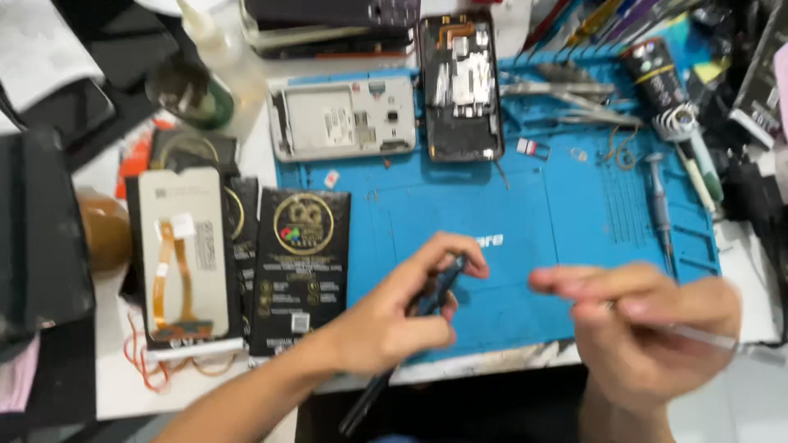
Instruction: The person uses a metal prying tool to separate the back cover of a smartphone. They then use a screwdriver to remove screws from the internal chassis and disconnect ribbon cables from the motherboard.
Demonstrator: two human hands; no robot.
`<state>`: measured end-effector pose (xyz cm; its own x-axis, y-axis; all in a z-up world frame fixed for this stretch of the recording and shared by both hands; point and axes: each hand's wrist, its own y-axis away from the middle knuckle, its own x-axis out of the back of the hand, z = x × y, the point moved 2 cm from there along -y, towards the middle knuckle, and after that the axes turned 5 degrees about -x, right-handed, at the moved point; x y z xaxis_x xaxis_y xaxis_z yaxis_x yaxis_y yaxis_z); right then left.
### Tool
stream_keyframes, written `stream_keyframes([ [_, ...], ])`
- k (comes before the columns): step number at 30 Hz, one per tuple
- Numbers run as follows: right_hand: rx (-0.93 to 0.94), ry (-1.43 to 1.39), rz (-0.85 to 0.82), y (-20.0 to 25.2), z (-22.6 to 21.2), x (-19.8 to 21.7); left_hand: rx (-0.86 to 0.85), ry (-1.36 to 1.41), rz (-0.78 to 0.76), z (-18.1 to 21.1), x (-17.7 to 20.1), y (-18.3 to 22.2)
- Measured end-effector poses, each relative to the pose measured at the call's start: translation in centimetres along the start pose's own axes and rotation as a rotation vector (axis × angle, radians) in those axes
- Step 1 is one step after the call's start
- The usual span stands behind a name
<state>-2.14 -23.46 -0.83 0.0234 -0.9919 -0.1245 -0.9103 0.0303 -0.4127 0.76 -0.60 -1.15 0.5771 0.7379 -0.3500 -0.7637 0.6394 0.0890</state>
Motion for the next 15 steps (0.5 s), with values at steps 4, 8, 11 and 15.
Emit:
stream_keyframes([
  [4, 0.025, 0.008, -0.197, -0.7, 0.0, -1.0, -0.008, 0.012, -0.102, 0.2, -0.6, 0.5],
  [8, -0.06, -0.046, -0.179, -1.9, 0.0, -0.7, -0.036, -0.051, -0.097, 0.3, -0.2, 0.0],
  [11, -0.089, -0.061, -0.208, -2.5, 0.2, -0.9, -0.041, -0.03, -0.111, -0.2, -0.1, 0.1],
  [15, -0.132, -0.09, -0.259, -3.3, 0.6, -1.1, -0.031, -0.009, -0.123, -0.6, 0.2, 0.0],
])
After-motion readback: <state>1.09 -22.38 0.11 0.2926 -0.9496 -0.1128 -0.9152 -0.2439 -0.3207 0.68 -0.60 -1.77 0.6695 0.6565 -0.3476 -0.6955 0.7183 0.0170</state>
